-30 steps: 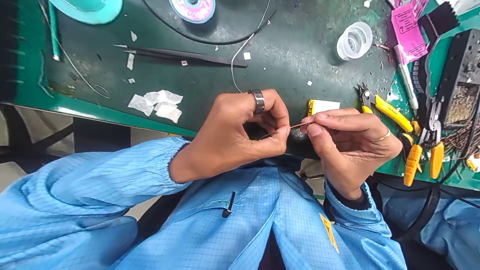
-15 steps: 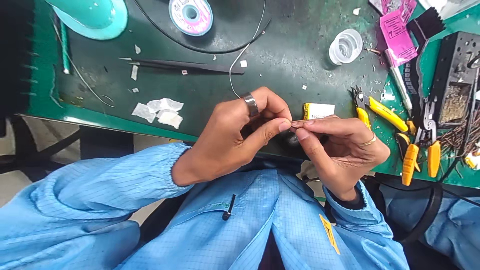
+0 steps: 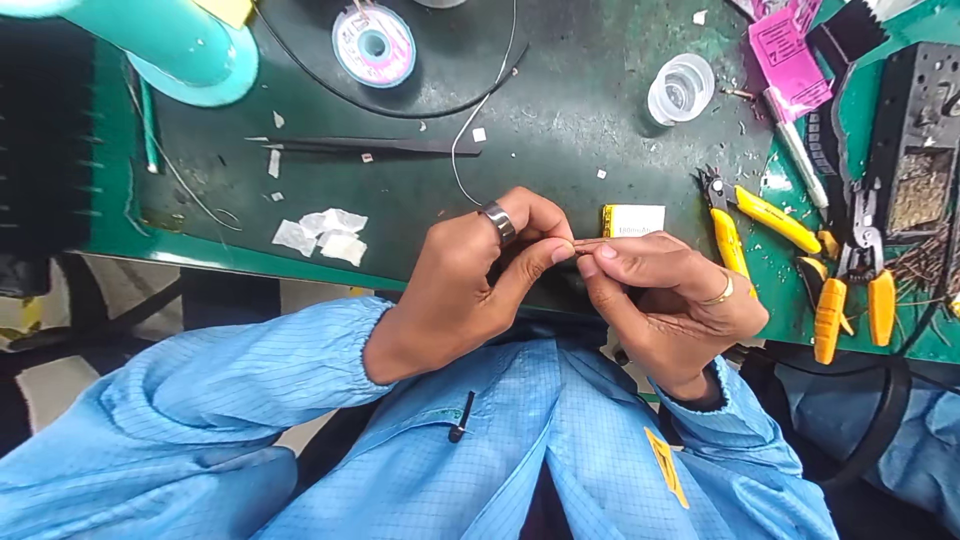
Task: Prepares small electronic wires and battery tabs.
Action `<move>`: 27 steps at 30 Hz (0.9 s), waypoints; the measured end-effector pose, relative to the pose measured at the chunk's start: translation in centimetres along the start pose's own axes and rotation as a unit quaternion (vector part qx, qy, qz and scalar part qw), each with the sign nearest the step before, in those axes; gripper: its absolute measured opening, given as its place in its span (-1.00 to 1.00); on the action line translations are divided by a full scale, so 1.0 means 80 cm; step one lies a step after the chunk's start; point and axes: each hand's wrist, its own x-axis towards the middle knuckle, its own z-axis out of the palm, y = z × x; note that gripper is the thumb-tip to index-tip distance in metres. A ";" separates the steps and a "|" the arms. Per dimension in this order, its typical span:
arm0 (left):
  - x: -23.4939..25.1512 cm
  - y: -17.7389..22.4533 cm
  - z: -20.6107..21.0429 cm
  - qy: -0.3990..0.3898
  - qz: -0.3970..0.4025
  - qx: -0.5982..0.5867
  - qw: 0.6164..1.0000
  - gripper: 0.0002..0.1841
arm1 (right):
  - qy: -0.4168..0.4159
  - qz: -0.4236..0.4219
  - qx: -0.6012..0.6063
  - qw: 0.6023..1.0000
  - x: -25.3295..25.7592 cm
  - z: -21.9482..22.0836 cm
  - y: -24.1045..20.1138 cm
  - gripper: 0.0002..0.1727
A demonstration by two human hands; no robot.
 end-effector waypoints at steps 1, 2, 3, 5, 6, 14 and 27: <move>-0.001 0.001 0.001 0.000 0.001 0.013 1.000 -0.88 | 0.002 -0.005 -0.005 1.000 -0.001 0.000 0.000 -0.86; -0.001 0.001 0.002 0.000 0.002 0.030 1.000 -0.87 | 0.004 -0.010 -0.011 1.000 -0.001 0.000 0.000 -0.86; -0.002 0.001 0.003 0.001 0.006 0.048 0.999 -0.87 | 0.004 -0.012 -0.018 1.000 -0.002 0.000 0.000 -0.87; -0.002 0.001 0.004 -0.002 0.018 0.086 0.996 -0.87 | 0.002 -0.018 -0.033 0.999 -0.003 0.001 0.000 -0.88; -0.003 0.001 0.005 -0.004 0.027 0.105 0.994 -0.86 | -0.001 -0.019 -0.035 0.999 -0.004 0.001 0.000 -0.89; 0.002 0.001 -0.004 -0.032 0.002 0.013 0.999 -0.88 | -0.013 -0.018 -0.052 0.998 -0.003 0.002 -0.002 -0.94; -0.001 0.002 -0.001 -0.025 -0.041 -0.058 0.997 -0.91 | 0.008 -0.044 -0.032 0.999 -0.003 0.009 -0.003 -0.90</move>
